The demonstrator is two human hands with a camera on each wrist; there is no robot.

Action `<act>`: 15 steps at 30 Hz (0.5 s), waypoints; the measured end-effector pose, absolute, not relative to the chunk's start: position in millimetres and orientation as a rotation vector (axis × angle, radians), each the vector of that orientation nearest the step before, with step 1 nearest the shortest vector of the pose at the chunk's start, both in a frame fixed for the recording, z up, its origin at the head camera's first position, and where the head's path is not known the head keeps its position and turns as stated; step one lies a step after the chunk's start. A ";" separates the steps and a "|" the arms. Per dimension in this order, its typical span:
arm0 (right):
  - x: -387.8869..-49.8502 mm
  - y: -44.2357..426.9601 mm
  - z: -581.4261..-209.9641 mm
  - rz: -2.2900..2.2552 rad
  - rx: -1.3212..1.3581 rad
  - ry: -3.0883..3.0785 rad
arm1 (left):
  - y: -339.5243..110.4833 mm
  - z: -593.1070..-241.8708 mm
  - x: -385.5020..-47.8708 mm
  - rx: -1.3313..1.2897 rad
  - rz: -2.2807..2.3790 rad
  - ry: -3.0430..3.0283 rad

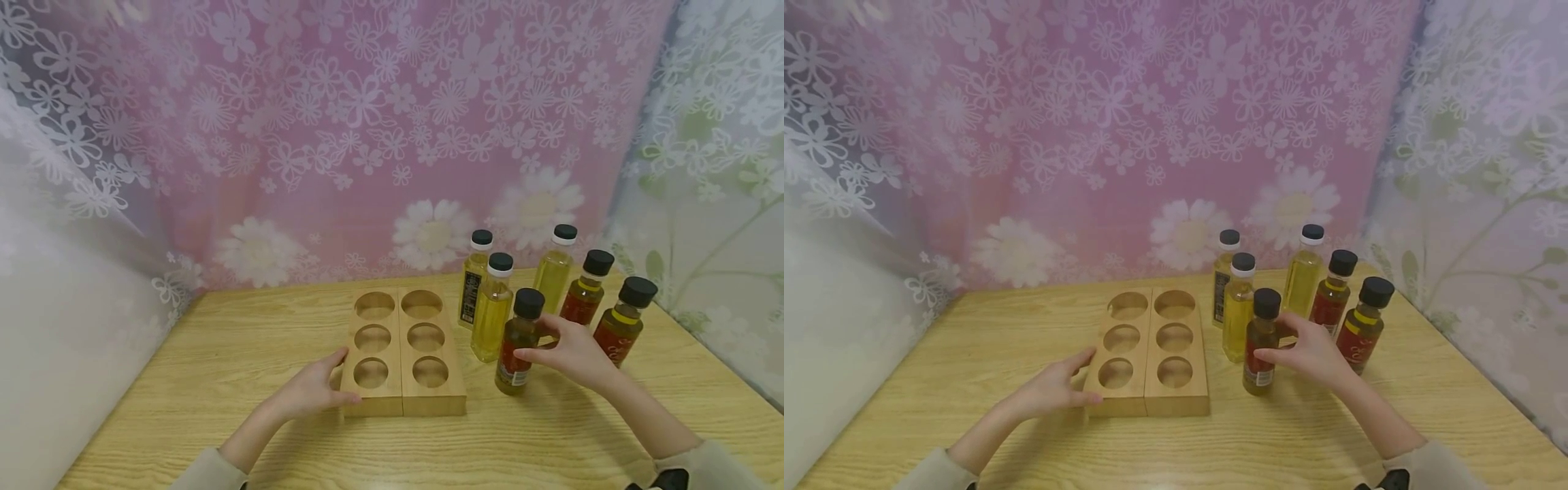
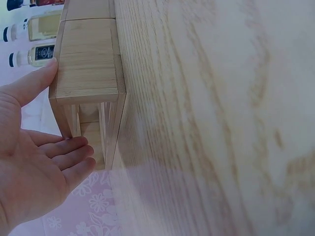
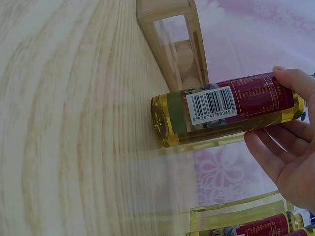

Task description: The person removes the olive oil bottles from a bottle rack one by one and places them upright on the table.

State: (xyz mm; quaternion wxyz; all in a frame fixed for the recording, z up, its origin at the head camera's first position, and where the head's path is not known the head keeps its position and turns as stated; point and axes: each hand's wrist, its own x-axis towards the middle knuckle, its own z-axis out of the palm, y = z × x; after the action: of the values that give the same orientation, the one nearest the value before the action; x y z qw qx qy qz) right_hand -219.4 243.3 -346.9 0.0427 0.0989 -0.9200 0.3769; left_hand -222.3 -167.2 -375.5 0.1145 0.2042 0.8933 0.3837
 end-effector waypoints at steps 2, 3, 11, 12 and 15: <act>-219.2 242.8 -348.1 1.159 0.306 -2.813 | -167.0 -375.1 -221.7 0.599 1.118 2.624; -219.1 242.4 -348.5 1.162 0.307 -2.813 | -166.9 -374.9 -221.4 0.600 1.116 2.626; -220.5 244.1 -348.0 1.118 0.336 -2.848 | -166.7 -376.0 -220.8 0.588 1.124 2.625; -220.8 244.4 -348.0 1.141 0.344 -2.852 | -166.9 -376.5 -221.0 0.589 1.123 2.626; -221.0 245.5 -347.8 1.201 0.362 -2.864 | -167.5 -377.8 -222.0 0.593 1.126 2.626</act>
State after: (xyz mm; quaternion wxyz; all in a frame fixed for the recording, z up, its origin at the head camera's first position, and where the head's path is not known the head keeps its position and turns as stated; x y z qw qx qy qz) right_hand -221.0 245.5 -347.8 0.0075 0.1157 -0.9160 0.3841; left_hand -222.0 -167.5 -377.8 0.1115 0.2019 0.8943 0.3835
